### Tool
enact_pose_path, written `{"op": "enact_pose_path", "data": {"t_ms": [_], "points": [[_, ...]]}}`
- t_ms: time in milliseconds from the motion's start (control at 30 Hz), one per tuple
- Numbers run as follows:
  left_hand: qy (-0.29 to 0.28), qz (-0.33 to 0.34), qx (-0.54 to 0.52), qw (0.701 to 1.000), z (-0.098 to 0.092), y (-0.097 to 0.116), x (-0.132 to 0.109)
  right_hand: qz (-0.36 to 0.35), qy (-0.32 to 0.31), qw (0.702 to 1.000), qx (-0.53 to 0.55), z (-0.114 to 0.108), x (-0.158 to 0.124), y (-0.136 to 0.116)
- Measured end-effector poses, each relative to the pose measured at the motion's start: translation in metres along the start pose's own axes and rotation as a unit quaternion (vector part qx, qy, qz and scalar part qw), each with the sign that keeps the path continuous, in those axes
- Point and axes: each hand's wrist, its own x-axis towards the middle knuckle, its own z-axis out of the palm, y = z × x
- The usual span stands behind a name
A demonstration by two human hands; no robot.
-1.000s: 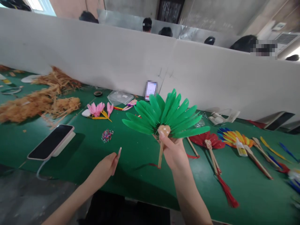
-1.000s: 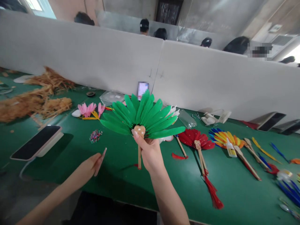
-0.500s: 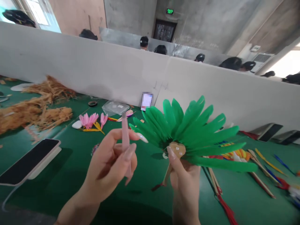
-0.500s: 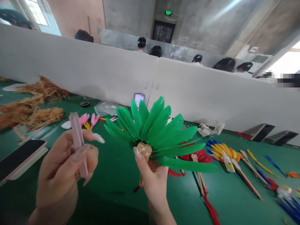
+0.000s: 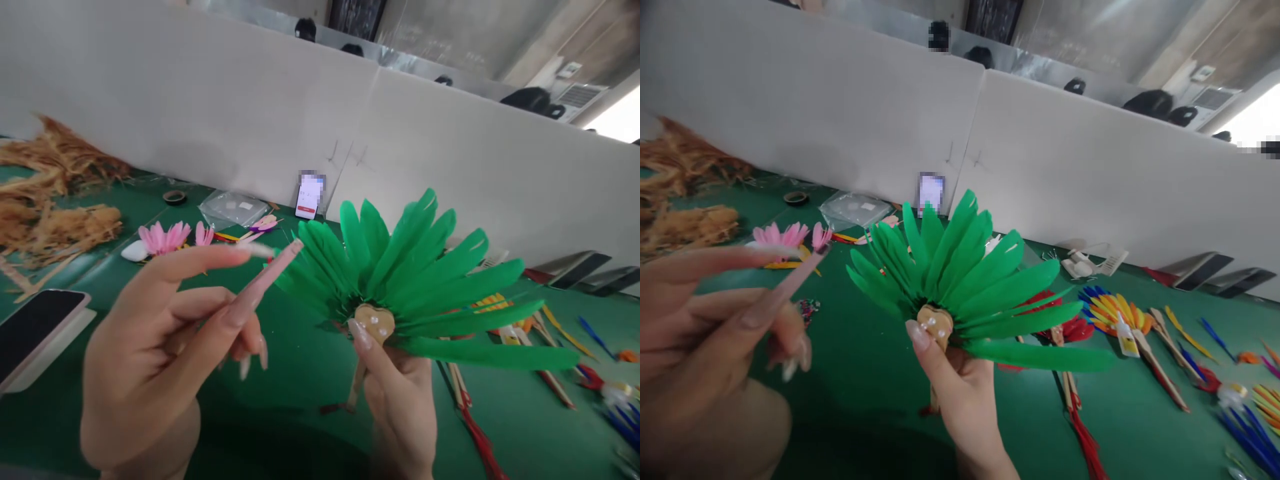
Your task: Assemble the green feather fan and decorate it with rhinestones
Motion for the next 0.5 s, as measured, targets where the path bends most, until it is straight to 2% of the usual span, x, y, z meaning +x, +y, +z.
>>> {"op": "enact_pose_path", "data": {"t_ms": [67, 133, 233, 400, 500], "points": [[0.034, -0.008, 0.018, 0.999, 0.002, 0.0, -0.001, 0.006, 0.006, 1.0, -0.001, 0.003, 0.001, 0.0], [0.029, -0.016, 0.029, 0.999, 0.003, -0.001, 0.001, 0.009, 0.001, 1.0, -0.004, 0.005, 0.002, -0.001], [0.026, -0.029, -0.052, 0.998, 0.002, -0.005, 0.006, 0.014, -0.014, 1.0, -0.002, 0.007, 0.002, -0.002], [0.098, -0.015, -0.198, 0.975, 0.004, -0.012, 0.015, 0.016, -0.01, 0.999, 0.042, 0.012, 0.0, -0.003], [0.036, -0.021, -0.293, 0.955, 0.006, -0.014, 0.022, 0.011, -0.032, 0.998, 0.05, 0.014, 0.0, -0.004]]}}
